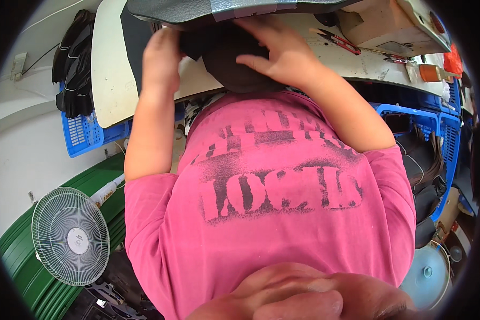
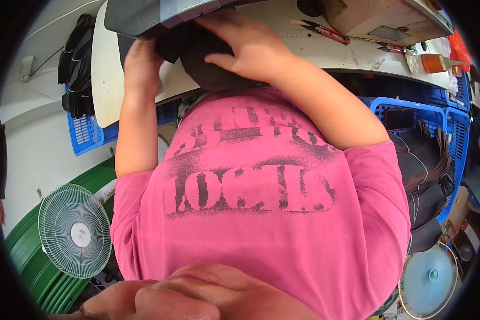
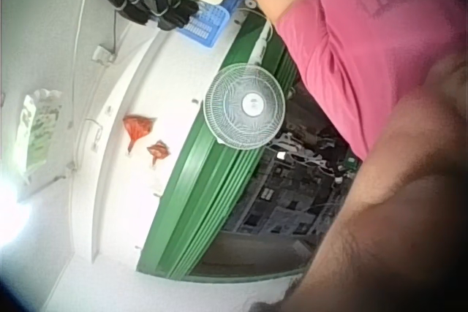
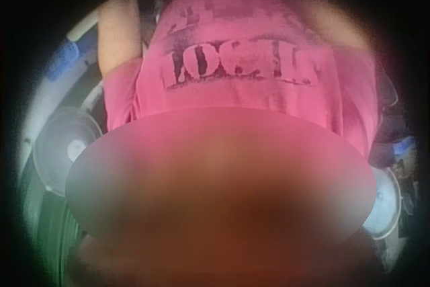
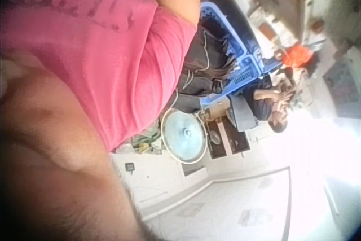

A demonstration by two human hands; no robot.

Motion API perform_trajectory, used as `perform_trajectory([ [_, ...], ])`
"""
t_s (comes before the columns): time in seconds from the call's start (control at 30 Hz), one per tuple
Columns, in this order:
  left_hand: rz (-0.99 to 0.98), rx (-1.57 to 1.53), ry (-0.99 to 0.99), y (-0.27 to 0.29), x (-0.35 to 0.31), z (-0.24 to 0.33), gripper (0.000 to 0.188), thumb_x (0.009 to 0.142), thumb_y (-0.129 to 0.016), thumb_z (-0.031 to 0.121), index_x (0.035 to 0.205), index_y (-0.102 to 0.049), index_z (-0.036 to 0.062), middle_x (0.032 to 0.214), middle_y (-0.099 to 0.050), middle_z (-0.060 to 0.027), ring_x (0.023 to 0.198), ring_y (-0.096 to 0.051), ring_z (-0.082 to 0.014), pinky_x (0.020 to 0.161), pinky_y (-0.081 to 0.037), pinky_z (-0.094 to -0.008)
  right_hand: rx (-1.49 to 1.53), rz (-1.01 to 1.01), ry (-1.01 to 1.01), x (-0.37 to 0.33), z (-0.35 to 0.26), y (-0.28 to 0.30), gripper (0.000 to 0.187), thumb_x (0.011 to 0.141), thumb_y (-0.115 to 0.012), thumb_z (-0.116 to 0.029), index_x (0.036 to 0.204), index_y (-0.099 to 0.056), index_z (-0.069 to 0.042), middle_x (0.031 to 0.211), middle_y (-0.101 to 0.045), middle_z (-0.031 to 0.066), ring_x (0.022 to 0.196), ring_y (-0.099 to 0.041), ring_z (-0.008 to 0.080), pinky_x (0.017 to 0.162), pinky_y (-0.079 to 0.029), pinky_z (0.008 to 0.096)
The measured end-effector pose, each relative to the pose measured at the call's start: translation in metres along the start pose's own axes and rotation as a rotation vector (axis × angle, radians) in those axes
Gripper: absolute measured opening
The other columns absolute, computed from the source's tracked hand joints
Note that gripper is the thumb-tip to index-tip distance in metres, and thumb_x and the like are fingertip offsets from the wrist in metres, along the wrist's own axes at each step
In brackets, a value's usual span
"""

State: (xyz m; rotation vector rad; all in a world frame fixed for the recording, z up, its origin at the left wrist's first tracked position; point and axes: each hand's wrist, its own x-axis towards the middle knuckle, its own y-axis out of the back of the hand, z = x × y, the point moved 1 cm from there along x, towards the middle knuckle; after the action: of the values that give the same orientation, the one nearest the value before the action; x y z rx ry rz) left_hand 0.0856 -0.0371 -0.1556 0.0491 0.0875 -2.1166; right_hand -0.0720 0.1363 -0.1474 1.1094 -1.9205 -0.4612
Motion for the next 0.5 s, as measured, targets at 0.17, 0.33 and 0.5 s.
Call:
perform_trajectory([
  [0.17,0.485,0.042,-0.462,0.051,0.03,0.068,0.013,0.089,-0.055,0.008,0.101,-0.052,0.0036,0.086,-0.056,-0.0039,0.069,-0.055,-0.0114,0.055,-0.045,-0.0241,-0.099,-0.088,0.185,-0.009,0.007,-0.001,0.032,0.079,-0.067,-0.021,0.109,-0.065,-0.012,0.116,-0.063,0.0031,0.103,-0.06,0.025,0.085,-0.05,0.0362],
  [0.33,0.546,0.596,-1.581,0.094,-0.006,0.158,0.019,0.088,-0.051,-0.006,0.107,-0.052,-0.0071,0.092,-0.062,-0.0144,0.084,-0.061,-0.0206,0.078,-0.049,-0.0287,-0.075,-0.083,0.175,-0.007,0.005,0.003,0.037,0.078,-0.069,-0.021,0.114,-0.063,-0.01,0.117,-0.063,0.0065,0.1,-0.062,0.0276,0.084,-0.051,0.0367],
  [0.5,-0.253,0.175,-1.329,0.069,-0.08,0.224,0.03,0.087,-0.053,-0.002,0.115,-0.054,-0.0139,0.107,-0.062,-0.0229,0.092,-0.064,-0.0257,0.084,-0.051,-0.0337,-0.084,-0.181,0.172,0.006,-0.024,0.022,0.054,0.077,-0.069,-0.028,0.125,-0.054,-0.008,0.121,-0.06,0.0085,0.105,-0.059,0.0274,0.088,-0.049,0.0376],
])
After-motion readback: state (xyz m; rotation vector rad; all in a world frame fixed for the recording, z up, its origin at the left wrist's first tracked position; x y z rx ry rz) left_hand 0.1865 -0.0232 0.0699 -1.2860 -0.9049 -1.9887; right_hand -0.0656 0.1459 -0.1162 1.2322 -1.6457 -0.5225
